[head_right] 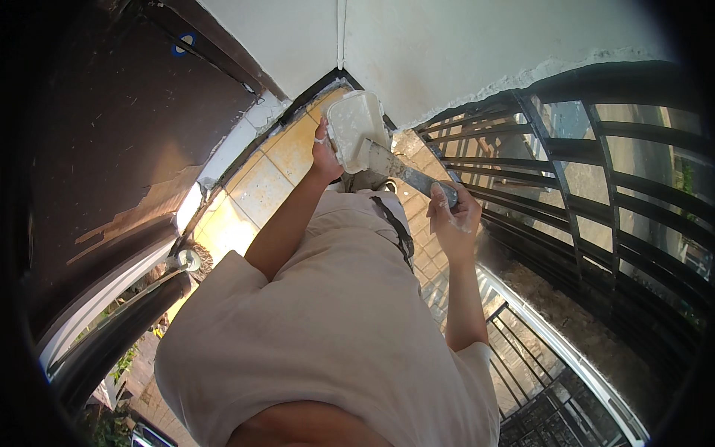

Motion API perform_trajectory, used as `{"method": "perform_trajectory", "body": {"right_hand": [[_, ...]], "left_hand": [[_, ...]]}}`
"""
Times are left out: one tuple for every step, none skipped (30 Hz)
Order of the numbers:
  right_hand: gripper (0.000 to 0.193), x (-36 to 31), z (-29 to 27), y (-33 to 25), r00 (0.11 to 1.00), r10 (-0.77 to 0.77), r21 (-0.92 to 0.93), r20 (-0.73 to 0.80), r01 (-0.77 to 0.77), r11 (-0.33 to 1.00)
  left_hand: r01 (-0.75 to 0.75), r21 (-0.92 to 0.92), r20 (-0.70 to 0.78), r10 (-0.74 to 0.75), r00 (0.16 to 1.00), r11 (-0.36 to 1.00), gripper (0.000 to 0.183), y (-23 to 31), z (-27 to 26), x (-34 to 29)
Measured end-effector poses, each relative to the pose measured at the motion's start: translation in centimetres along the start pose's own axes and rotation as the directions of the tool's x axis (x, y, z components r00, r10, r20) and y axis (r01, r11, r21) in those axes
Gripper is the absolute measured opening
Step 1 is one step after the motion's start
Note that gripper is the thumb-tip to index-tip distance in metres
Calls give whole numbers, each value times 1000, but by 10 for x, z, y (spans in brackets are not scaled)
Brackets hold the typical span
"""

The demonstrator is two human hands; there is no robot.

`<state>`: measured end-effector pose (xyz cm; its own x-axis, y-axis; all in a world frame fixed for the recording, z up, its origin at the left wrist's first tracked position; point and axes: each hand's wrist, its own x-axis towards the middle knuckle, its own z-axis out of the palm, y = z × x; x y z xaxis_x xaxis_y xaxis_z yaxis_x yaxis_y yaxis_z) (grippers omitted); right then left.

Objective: The person patches or scrapes a wall using a putty knife and filler material from a container.

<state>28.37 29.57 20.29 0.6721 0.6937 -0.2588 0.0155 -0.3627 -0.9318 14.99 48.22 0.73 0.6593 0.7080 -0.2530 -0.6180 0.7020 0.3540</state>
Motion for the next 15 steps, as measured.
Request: {"method": "perform_trajectory", "body": {"right_hand": [[19,-1,0,1,999,43,47,13,-44,998],[19,-2,1,4,999,45,49,15,-46,998],[20,-2,1,8,997,75,49,24,-77,996],[22,-2,2,10,994,104,48,30,-106,993],[22,-2,3,10,994,105,50,27,-106,993],[21,-4,5,9,988,151,75,9,-152,986],[20,-5,6,7,981,196,102,-10,-194,976],[20,-6,7,5,981,192,107,-12,-189,976],[20,-6,8,3,965,259,164,-28,-251,954],[20,-7,7,1,945,325,224,-47,-307,925],[20,-7,6,2,946,318,230,-56,-298,926],[19,-7,4,3,933,355,298,-63,-321,899],[19,-8,2,6,919,389,367,-70,-339,866],[19,-7,2,8,923,376,377,-79,-321,869],[20,-7,3,10,927,365,434,-84,-296,851]], "left_hand": [[-14,-5,-9,14,1000,1000,55,-2,-3,0],[-14,-4,-12,14,1000,1000,55,-4,-6,1],[-14,3,-37,14,999,1000,54,-6,-9,2],[-10,9,-59,10,998,1000,53,-7,-9,3],[-8,11,-58,8,998,1000,53,-9,-9,4],[-30,69,-96,37,995,997,59,-11,-8,4],[-52,128,-129,69,989,990,65,-12,-7,4],[-52,131,-123,69,990,990,65,-12,-7,5],[-75,131,-134,92,987,989,65,-12,-7,5],[-93,129,-139,111,984,987,64,-12,-4,6],[-90,131,-127,107,986,987,64,-12,-1,7],[-115,140,-130,133,983,984,65,-11,2,8],[-138,149,-129,157,979,979,65,-11,7,8],[-139,151,-109,157,982,979,65,-10,8,8],[-142,101,-139,155,978,985,65,-9,8,6]]}}
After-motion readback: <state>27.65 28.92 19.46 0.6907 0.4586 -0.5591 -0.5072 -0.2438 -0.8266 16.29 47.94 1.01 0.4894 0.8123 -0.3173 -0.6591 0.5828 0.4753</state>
